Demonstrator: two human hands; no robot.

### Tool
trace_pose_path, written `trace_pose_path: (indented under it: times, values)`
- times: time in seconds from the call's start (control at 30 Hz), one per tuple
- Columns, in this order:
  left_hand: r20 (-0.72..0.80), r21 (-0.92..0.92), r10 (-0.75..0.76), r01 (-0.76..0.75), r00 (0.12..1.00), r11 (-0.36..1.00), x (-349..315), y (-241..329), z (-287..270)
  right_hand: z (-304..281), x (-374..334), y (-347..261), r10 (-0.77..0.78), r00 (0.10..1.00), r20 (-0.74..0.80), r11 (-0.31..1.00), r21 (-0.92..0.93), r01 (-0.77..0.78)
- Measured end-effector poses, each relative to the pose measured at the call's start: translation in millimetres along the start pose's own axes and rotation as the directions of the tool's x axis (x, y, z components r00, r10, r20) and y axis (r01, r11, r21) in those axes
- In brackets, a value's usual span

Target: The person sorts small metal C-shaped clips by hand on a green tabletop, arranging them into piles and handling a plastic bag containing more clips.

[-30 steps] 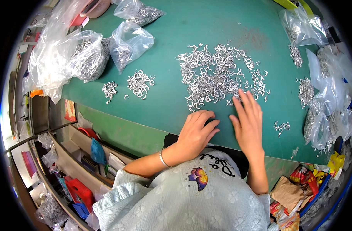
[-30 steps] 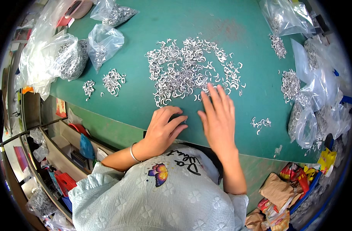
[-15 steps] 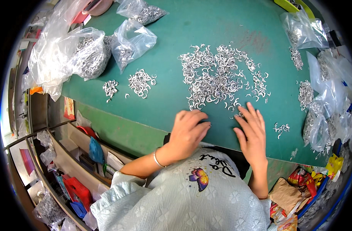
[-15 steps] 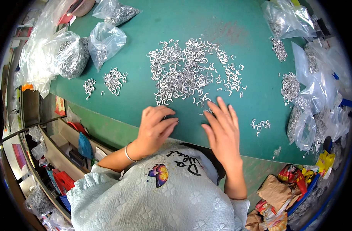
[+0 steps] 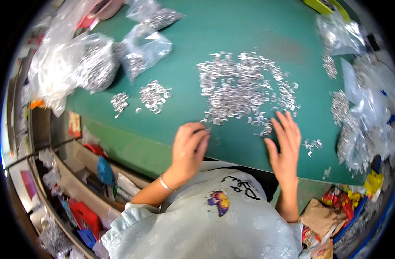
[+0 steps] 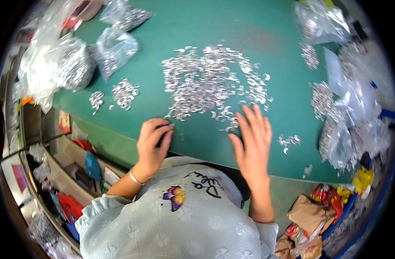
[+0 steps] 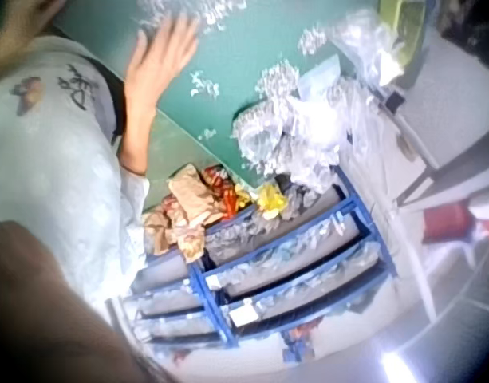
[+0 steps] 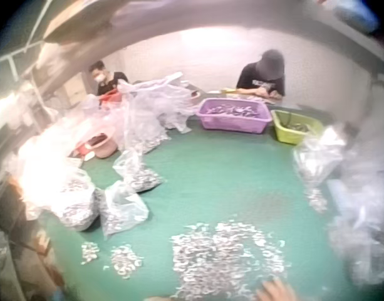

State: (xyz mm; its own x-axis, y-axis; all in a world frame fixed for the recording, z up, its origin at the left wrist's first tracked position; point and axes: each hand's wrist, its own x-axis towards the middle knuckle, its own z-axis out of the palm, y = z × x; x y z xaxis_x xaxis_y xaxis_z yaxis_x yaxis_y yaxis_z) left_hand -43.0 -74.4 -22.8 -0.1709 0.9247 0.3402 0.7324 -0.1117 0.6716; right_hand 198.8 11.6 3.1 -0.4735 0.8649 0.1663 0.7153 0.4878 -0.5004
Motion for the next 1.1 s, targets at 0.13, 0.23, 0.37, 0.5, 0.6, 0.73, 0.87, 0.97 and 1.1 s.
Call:
trace_pose_path:
  times: [0.13, 0.23, 0.37, 0.5, 0.6, 0.73, 0.87, 0.97, 1.1]
  values:
    - [-0.008, 0.005, 0.078, -0.078, 0.997, 0.997, 3, -7, -1, 15, 24, -25, -0.197, 0.975, 0.103, 0.980, 0.045, 0.193]
    - [0.058, -0.007, 0.105, -0.104, 0.993, 0.995, 9, 1, -3, 24, 31, -37, -0.270, 0.956, 0.117, 0.961, 0.100, 0.259]
    - [0.086, -0.021, 0.119, -0.117, 0.989, 0.993, 2, -4, 0, 32, 28, -38, -0.274, 0.957, 0.093, 0.958, 0.112, 0.263]
    - [0.229, 0.138, 0.147, -0.181, 0.962, 0.974, 4, 5, -4, 39, 27, -39, -0.263, 0.963, -0.058, 0.938, 0.218, 0.269]
    - [0.254, 0.147, 0.147, -0.188, 0.956, 0.971, 1, 3, -9, 41, 29, -41, -0.284, 0.952, -0.112, 0.919, 0.253, 0.304]
    - [0.229, 0.106, 0.167, -0.195, 0.959, 0.975, -4, -1, -13, 41, 28, -40, -0.287, 0.944, -0.163, 0.910, 0.261, 0.321]
    - [0.224, 0.014, 0.189, -0.197, 0.956, 0.980, -7, -4, -12, 43, 31, -38, -0.264, 0.938, -0.222, 0.900, 0.293, 0.323]
    - [0.175, -0.023, 0.212, -0.212, 0.961, 0.977, -11, -10, -6, 44, 37, -42, -0.284, 0.932, -0.224, 0.883, 0.317, 0.346]
    - [0.169, 0.012, 0.233, -0.238, 0.958, 0.971, -8, -9, -8, 44, 40, -41, -0.264, 0.928, -0.263, 0.878, 0.332, 0.344]
